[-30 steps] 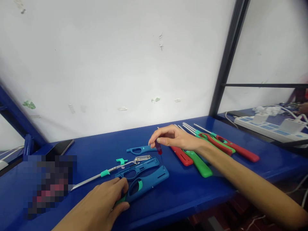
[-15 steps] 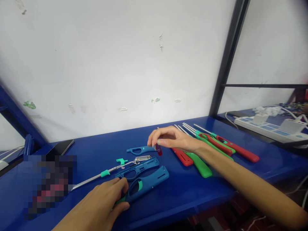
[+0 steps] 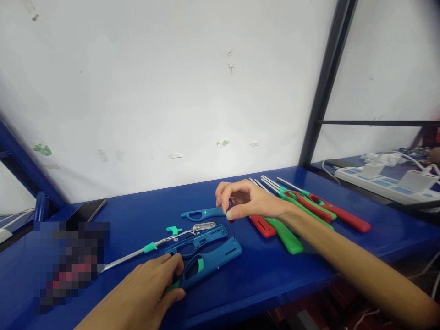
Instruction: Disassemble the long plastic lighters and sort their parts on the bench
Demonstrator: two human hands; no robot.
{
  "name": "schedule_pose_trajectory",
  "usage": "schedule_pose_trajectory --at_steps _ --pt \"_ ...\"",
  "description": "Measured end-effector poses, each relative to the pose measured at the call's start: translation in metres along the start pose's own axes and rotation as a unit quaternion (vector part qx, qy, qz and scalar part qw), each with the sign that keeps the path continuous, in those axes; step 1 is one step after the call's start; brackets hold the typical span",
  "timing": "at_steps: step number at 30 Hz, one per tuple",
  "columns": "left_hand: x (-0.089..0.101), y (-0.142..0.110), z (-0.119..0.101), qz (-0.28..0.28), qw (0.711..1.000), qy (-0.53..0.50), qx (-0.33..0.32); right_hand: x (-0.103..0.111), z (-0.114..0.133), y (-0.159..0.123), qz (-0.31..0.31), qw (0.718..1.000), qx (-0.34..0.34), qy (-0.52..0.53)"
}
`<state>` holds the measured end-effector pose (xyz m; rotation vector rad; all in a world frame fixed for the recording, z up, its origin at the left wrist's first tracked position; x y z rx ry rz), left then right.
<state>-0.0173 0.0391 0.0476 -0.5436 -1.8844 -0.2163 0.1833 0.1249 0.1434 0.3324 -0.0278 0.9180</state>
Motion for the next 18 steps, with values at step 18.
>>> schedule_pose_trajectory --at_steps 18 --pt "0.0012 -0.0015 0.0031 -0.007 1.000 0.008 -0.002 0.0037 0.0001 -0.0005 -0.023 1.000 0.009 -0.010"
Point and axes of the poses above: each hand's wrist, its own y-axis towards the middle knuckle, its own x-axis out of the back of the hand, z = x × y, the point moved 9 cm from there along y, towards the middle knuckle, and after that the axes turned 12 degrees about -x, right-handed, at the moved point
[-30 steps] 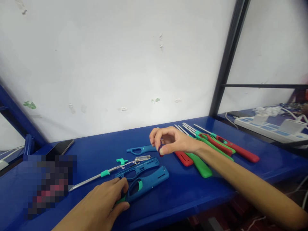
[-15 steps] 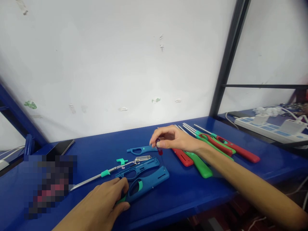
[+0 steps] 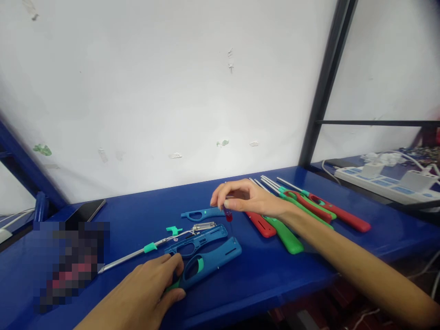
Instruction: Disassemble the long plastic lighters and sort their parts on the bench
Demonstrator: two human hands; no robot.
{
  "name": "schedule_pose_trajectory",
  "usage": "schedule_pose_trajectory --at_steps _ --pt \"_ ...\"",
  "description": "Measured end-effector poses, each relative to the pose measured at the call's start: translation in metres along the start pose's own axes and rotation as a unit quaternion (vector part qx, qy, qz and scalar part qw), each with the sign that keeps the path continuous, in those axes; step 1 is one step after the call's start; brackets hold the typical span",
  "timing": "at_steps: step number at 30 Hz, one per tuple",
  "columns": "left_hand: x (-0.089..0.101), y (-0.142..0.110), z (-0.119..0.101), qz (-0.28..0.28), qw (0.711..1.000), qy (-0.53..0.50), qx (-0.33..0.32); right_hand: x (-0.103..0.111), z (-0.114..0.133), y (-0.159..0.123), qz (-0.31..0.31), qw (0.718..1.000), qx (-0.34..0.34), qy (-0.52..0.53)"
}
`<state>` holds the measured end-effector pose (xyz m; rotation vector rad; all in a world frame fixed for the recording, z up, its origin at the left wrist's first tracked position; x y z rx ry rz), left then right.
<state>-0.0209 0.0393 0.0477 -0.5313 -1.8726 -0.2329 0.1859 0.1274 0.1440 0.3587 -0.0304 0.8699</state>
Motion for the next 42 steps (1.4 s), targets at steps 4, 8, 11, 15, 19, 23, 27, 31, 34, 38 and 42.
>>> schedule_pose_trajectory --at_steps 4,8,11,15,19,23,27,31,34,38,42 --pt "0.001 -0.003 -0.002 -0.020 1.000 0.008 -0.010 0.002 -0.001 0.000 -0.006 1.000 -0.005 -0.001" --pt "-0.001 -0.002 0.001 -0.018 1.000 -0.009 -0.001 -0.001 0.000 0.000 0.006 1.000 -0.008 -0.004" --pt "-0.002 -0.001 0.002 -0.013 1.000 -0.003 0.003 0.000 0.000 0.000 -0.003 1.000 -0.001 -0.003" --pt "0.000 0.000 0.001 -0.011 1.000 0.007 0.001 0.002 -0.002 -0.001 0.005 1.000 -0.003 -0.008" --pt "-0.002 0.001 0.004 0.018 1.000 -0.013 -0.003 0.002 0.000 -0.002 0.009 1.000 -0.007 -0.008" --pt "-0.003 0.000 0.006 0.015 1.000 -0.013 -0.005 0.004 0.003 -0.002 -0.007 1.000 -0.002 0.000" --pt "0.000 -0.002 0.001 -0.007 1.000 0.006 -0.005 0.000 0.000 -0.002 0.017 1.000 -0.016 -0.001" --pt "0.000 -0.001 -0.005 0.010 1.000 0.009 0.002 0.001 -0.002 -0.001 0.010 1.000 -0.014 0.004" --pt "0.000 0.000 -0.005 0.000 1.000 0.017 0.000 0.003 -0.001 -0.001 -0.002 1.000 -0.016 0.005" --pt "-0.001 0.000 -0.002 -0.014 1.000 0.019 -0.007 -0.002 0.002 -0.003 0.027 1.000 -0.012 0.007" --pt "0.000 0.000 -0.001 -0.008 1.000 0.010 -0.008 -0.003 0.002 -0.003 0.026 1.000 -0.006 0.016"
Point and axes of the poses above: each hand's wrist, its own y-axis towards the middle knuckle, its own x-axis out of the back of the hand, z = x × y, the point moved 9 cm from there along y, towards the middle knuckle, and after that the axes turned 12 degrees about -x, right-handed, at the moved point
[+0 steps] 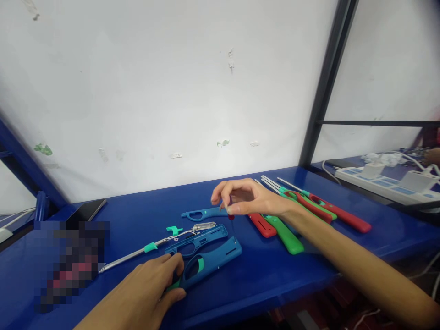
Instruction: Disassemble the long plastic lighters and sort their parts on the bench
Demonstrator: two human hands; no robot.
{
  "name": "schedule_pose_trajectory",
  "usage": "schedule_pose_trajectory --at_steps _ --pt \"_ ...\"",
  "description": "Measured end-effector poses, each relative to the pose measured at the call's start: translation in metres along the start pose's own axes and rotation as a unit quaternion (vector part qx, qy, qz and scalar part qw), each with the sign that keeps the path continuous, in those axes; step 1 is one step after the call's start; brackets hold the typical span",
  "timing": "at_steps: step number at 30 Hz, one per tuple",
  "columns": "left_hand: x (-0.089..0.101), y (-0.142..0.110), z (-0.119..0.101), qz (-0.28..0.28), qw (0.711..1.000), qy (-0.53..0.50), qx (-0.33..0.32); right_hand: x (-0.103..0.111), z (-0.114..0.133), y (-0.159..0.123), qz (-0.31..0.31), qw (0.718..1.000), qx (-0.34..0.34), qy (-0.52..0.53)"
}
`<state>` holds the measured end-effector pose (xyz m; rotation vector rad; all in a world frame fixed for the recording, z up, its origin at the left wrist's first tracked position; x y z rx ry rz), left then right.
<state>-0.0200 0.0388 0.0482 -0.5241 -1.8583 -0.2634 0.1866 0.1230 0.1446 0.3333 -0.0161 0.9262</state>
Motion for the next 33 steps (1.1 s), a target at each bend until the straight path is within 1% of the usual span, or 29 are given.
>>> schedule_pose_trajectory --at_steps 2,4,11,15,18,21,24,27,30,33 --pt "0.000 0.001 0.000 0.014 1.000 -0.005 0.002 0.004 0.000 0.001 -0.021 1.000 -0.002 0.003" --pt "0.000 0.002 0.000 0.027 1.000 -0.009 0.001 0.005 0.001 0.001 -0.029 1.000 -0.005 0.003" --pt "-0.002 0.000 0.007 0.021 1.000 0.000 0.006 -0.001 0.001 -0.001 0.007 1.000 -0.011 -0.004" --pt "-0.001 0.000 0.004 0.030 1.000 -0.008 0.005 0.001 -0.001 -0.001 0.003 1.000 0.000 -0.009" --pt "-0.001 0.001 0.001 0.037 0.999 -0.014 0.004 -0.002 -0.002 -0.001 0.019 1.000 -0.002 -0.006" --pt "0.000 0.000 0.005 0.021 1.000 -0.012 0.004 -0.005 -0.002 -0.002 0.036 0.999 -0.008 0.002" --pt "0.000 -0.001 0.009 0.007 1.000 -0.004 0.005 -0.003 -0.001 0.000 0.015 1.000 -0.003 0.012" --pt "-0.004 -0.002 0.011 0.024 1.000 0.000 0.007 0.000 -0.003 0.002 -0.004 1.000 -0.003 0.018" --pt "-0.004 -0.003 0.010 0.024 1.000 0.003 0.005 -0.001 -0.004 0.002 0.014 1.000 -0.002 0.017" --pt "-0.003 -0.002 0.009 0.012 1.000 0.001 -0.006 0.000 0.005 -0.001 0.026 0.999 0.028 0.023"
Point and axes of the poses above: each hand's wrist, its own y-axis towards the middle knuckle, its own x-axis out of the back of the hand, z = x × y, the point moved 9 cm from there along y, towards the middle knuckle, and after that the axes turned 12 degrees about -x, right-handed, at the moved point
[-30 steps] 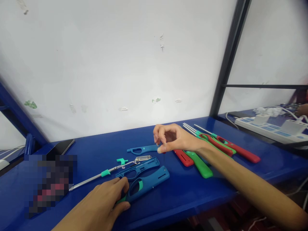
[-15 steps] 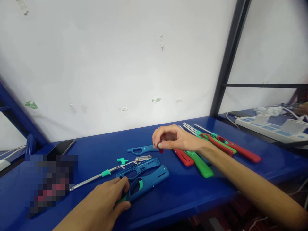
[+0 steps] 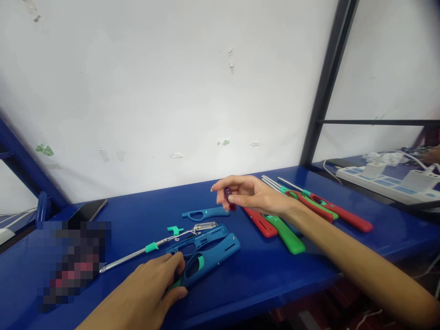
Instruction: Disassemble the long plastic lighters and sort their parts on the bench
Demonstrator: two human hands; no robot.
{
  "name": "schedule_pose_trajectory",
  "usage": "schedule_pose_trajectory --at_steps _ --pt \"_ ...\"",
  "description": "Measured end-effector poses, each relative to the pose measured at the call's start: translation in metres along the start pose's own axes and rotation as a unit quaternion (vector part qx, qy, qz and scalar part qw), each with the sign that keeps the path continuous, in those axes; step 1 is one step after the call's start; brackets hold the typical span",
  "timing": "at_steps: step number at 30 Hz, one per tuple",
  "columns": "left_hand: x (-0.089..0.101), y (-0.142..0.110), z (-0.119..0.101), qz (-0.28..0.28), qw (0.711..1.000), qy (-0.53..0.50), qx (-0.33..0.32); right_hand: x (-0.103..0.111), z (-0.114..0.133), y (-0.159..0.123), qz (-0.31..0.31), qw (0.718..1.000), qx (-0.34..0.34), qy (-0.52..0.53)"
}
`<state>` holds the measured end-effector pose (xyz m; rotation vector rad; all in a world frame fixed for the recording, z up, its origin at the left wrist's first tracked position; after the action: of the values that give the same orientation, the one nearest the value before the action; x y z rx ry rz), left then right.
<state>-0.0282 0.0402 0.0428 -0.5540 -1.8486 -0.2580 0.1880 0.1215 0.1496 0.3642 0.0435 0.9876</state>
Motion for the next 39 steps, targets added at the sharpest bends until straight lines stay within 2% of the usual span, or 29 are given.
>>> schedule_pose_trajectory --at_steps 2,4,6,8,10,13,16,29,39 --pt "0.000 0.000 -0.001 -0.006 1.000 0.003 -0.005 0.003 0.005 -0.002 -0.025 0.998 -0.003 -0.050" --pt "0.001 0.001 -0.002 -0.009 1.000 0.010 -0.001 0.008 0.002 -0.003 -0.078 0.979 -0.048 -0.181" --pt "0.003 0.002 -0.005 -0.010 1.000 0.015 0.003 0.010 -0.007 -0.004 -0.112 0.919 -0.117 -0.361" --pt "0.004 0.004 -0.009 -0.009 1.000 0.015 0.003 0.006 -0.019 -0.004 -0.095 0.853 -0.161 -0.487" --pt "0.006 0.004 -0.011 -0.004 1.000 0.015 0.003 -0.004 -0.031 -0.003 -0.048 0.826 -0.175 -0.533" --pt "0.005 0.004 -0.012 0.008 1.000 0.010 0.010 -0.016 -0.044 -0.003 0.004 0.826 -0.175 -0.535" --pt "0.006 0.003 -0.011 0.009 1.000 0.002 0.011 -0.023 -0.049 -0.003 0.025 0.820 -0.177 -0.544" --pt "0.005 -0.002 -0.006 -0.001 1.000 0.002 0.003 -0.025 -0.049 -0.009 0.035 0.801 -0.189 -0.566" --pt "0.002 -0.001 0.000 -0.004 1.000 -0.001 0.005 -0.026 -0.042 -0.006 0.018 0.810 -0.176 -0.559"
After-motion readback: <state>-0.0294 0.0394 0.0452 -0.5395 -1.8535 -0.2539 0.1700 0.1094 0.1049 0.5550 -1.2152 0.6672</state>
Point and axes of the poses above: each hand's wrist, its own y-axis towards the middle knuckle, its own x-axis out of the back of the hand, z = x × y, the point moved 9 cm from there along y, towards the middle knuckle, and after that the axes turned 12 degrees about -x, right-handed, at the moved point
